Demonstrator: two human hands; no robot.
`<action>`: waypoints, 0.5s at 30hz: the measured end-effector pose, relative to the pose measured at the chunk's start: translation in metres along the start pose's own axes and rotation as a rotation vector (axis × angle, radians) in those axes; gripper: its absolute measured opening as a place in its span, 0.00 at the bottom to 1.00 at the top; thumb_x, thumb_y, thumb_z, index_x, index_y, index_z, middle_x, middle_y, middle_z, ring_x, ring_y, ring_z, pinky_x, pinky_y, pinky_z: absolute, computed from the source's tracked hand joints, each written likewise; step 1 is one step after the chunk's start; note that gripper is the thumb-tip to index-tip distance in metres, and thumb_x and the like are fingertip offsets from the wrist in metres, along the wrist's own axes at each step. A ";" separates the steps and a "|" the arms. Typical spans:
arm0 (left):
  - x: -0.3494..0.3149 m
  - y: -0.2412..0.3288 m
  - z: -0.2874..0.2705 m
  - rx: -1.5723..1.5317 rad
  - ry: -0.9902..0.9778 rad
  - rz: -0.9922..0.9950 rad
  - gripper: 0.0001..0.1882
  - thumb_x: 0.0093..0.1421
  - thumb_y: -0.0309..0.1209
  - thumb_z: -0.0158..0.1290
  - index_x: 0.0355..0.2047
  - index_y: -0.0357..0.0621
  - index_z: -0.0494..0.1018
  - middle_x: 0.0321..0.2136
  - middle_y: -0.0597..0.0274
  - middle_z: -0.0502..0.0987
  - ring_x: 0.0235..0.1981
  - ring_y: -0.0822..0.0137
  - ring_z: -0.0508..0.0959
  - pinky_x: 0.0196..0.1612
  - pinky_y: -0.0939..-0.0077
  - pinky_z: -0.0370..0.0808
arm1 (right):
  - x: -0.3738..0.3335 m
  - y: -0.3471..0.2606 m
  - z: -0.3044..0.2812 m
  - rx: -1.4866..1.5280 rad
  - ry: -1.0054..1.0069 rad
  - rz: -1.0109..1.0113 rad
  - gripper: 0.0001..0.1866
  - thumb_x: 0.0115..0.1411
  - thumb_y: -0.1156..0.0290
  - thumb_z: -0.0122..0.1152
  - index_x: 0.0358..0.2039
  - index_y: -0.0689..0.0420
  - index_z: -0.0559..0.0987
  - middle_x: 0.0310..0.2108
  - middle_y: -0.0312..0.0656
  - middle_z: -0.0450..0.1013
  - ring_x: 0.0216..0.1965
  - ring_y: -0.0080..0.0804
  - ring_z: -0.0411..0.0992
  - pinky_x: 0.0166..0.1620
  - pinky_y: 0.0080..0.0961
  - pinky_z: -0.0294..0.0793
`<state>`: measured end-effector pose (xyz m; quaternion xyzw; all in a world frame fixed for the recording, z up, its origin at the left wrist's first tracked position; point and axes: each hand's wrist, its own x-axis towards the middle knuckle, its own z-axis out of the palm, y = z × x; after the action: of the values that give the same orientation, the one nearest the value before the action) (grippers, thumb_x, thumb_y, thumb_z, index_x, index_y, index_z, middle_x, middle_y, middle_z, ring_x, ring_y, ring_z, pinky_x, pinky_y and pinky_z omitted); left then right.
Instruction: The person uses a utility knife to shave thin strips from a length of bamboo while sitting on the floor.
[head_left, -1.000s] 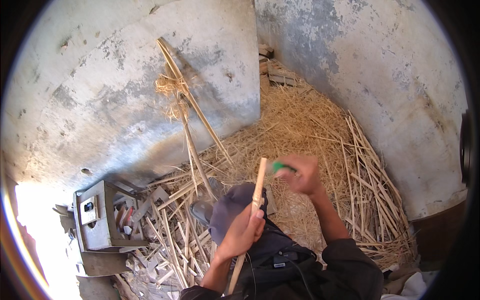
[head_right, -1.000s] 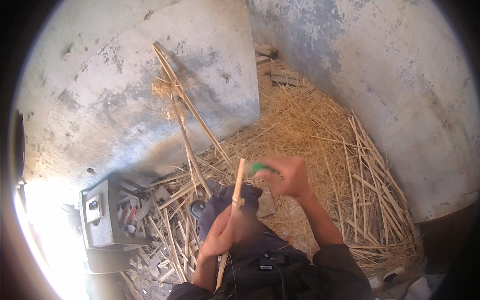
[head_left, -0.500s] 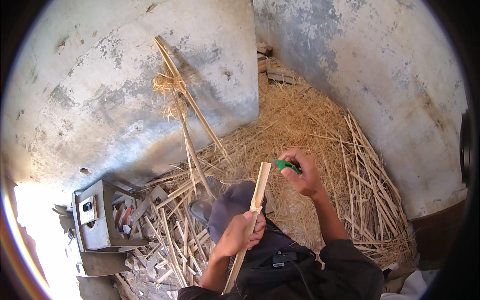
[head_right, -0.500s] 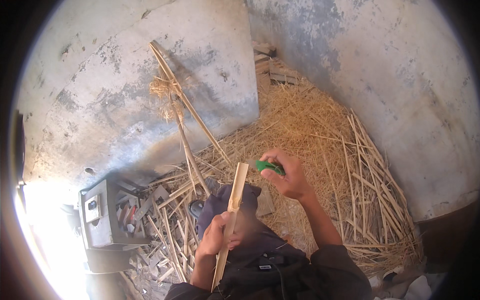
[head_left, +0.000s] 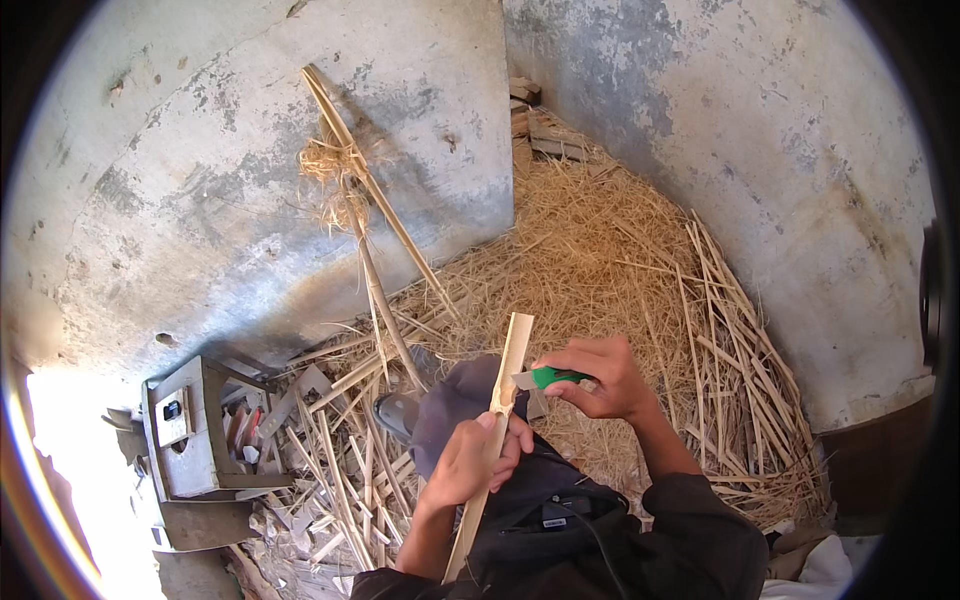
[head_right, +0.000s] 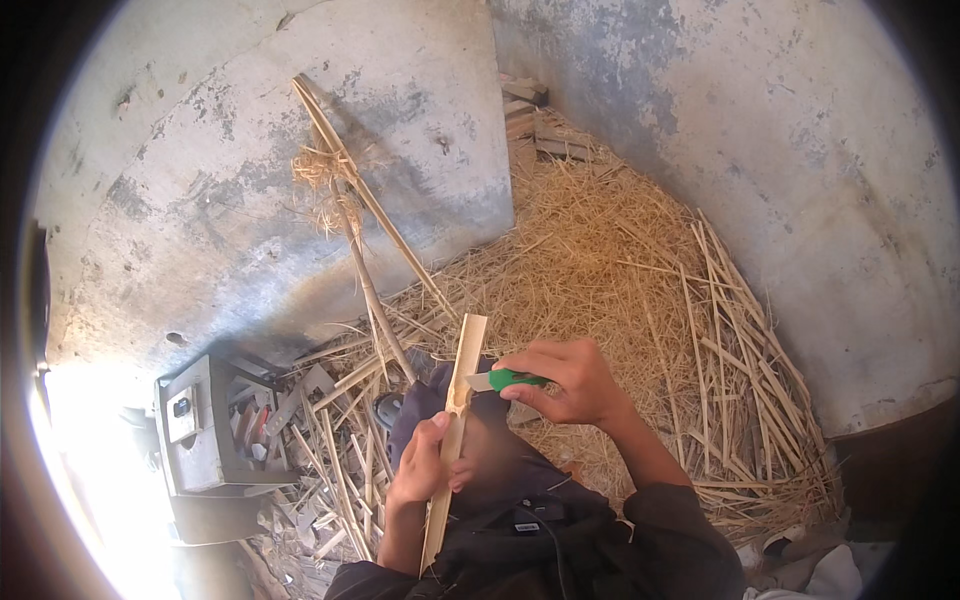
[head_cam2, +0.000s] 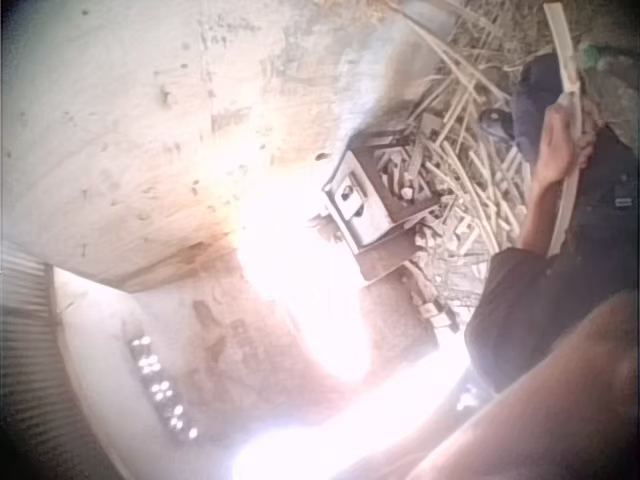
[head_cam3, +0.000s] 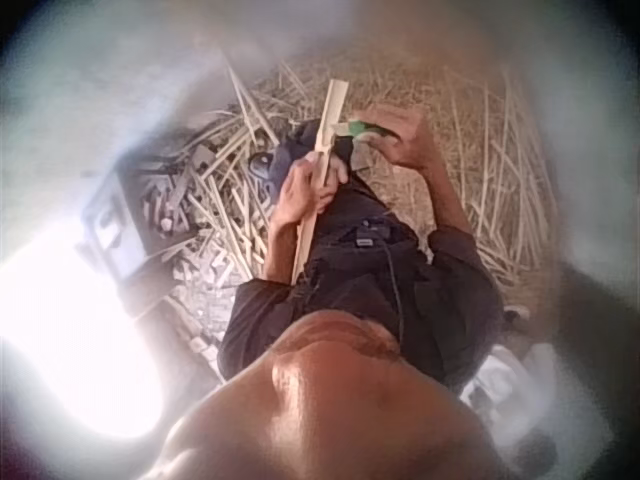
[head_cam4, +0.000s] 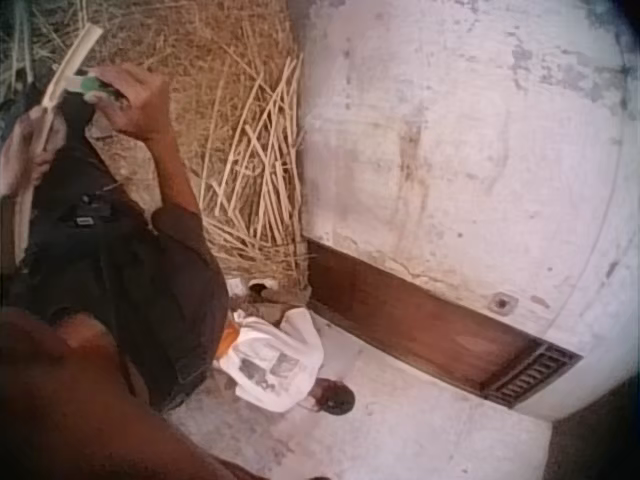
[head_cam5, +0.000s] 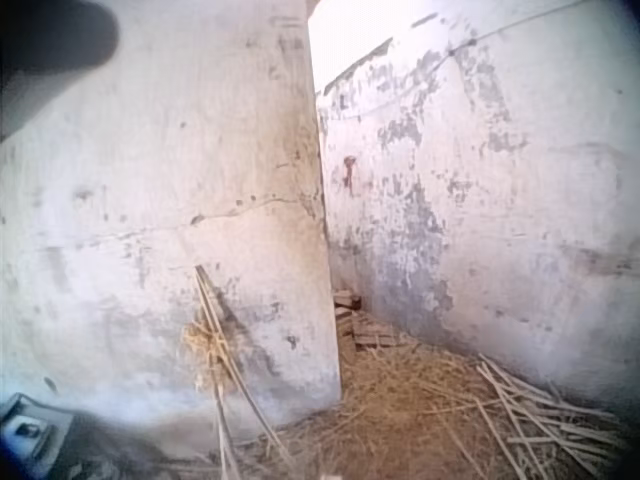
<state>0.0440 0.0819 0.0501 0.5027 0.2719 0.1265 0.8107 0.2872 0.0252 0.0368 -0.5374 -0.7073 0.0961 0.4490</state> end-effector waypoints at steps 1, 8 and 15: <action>0.000 0.003 0.002 0.008 -0.001 0.005 0.33 0.75 0.46 0.24 0.35 0.28 0.71 0.14 0.68 0.61 0.13 0.74 0.62 0.18 0.78 0.62 | -0.001 -0.002 0.000 -0.001 0.001 0.001 0.15 0.58 0.57 0.72 0.40 0.52 0.86 0.28 0.38 0.80 0.22 0.34 0.76 0.25 0.27 0.73; 0.001 0.001 0.004 0.077 0.061 0.017 0.33 0.77 0.44 0.27 0.35 0.25 0.73 0.14 0.67 0.63 0.13 0.75 0.63 0.19 0.78 0.64 | -0.005 -0.018 -0.005 -0.121 0.042 0.085 0.16 0.56 0.54 0.72 0.41 0.48 0.87 0.23 0.35 0.76 0.19 0.33 0.74 0.22 0.29 0.70; 0.000 0.000 0.004 0.209 0.065 0.094 0.33 0.77 0.42 0.28 0.27 0.28 0.72 0.13 0.67 0.64 0.13 0.75 0.64 0.20 0.78 0.65 | -0.005 -0.025 -0.007 -0.264 0.072 0.093 0.16 0.56 0.52 0.72 0.41 0.46 0.88 0.19 0.33 0.73 0.16 0.32 0.71 0.20 0.30 0.67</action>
<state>0.0466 0.0791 0.0519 0.5922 0.2857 0.1517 0.7380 0.2753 0.0086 0.0535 -0.6272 -0.6715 0.0038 0.3946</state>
